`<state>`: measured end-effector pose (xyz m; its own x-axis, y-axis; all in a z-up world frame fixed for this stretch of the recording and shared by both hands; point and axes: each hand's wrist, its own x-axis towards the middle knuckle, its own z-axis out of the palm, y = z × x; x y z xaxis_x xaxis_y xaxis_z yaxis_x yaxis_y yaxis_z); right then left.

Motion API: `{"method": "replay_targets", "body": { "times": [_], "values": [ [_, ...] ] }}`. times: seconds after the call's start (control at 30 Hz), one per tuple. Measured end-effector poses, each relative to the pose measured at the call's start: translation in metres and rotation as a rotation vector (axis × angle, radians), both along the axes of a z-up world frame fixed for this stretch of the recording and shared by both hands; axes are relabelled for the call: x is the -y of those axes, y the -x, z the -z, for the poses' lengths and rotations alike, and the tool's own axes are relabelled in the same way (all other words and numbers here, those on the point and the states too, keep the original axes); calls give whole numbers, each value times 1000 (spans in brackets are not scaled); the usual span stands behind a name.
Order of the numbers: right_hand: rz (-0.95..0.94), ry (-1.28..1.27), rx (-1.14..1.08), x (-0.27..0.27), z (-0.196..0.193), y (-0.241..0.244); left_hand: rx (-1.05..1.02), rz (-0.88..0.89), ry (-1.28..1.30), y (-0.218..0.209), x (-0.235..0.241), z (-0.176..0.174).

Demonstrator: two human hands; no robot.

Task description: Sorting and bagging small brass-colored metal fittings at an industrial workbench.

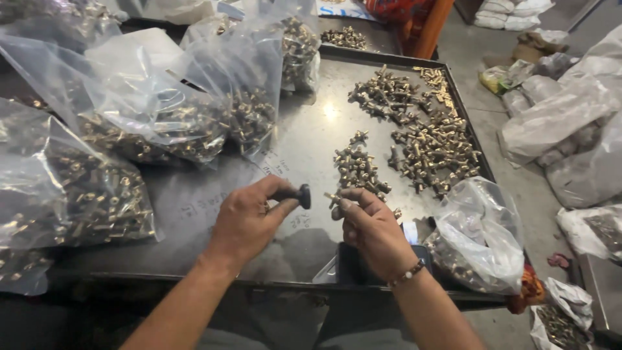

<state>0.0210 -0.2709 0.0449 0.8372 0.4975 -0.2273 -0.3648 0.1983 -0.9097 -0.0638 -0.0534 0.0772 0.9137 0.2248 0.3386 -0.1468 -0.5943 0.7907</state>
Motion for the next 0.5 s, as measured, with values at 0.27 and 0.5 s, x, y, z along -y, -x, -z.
{"method": "replay_targets", "body": {
  "times": [0.27, 0.5],
  "values": [
    [-49, 18, -14, -2, 9, 9, 72, 110, 15, 10, 8, -5],
    [-68, 75, 13, 2, 5, 14, 155, 209, 12, 8, 12, -3]
  ]
}}
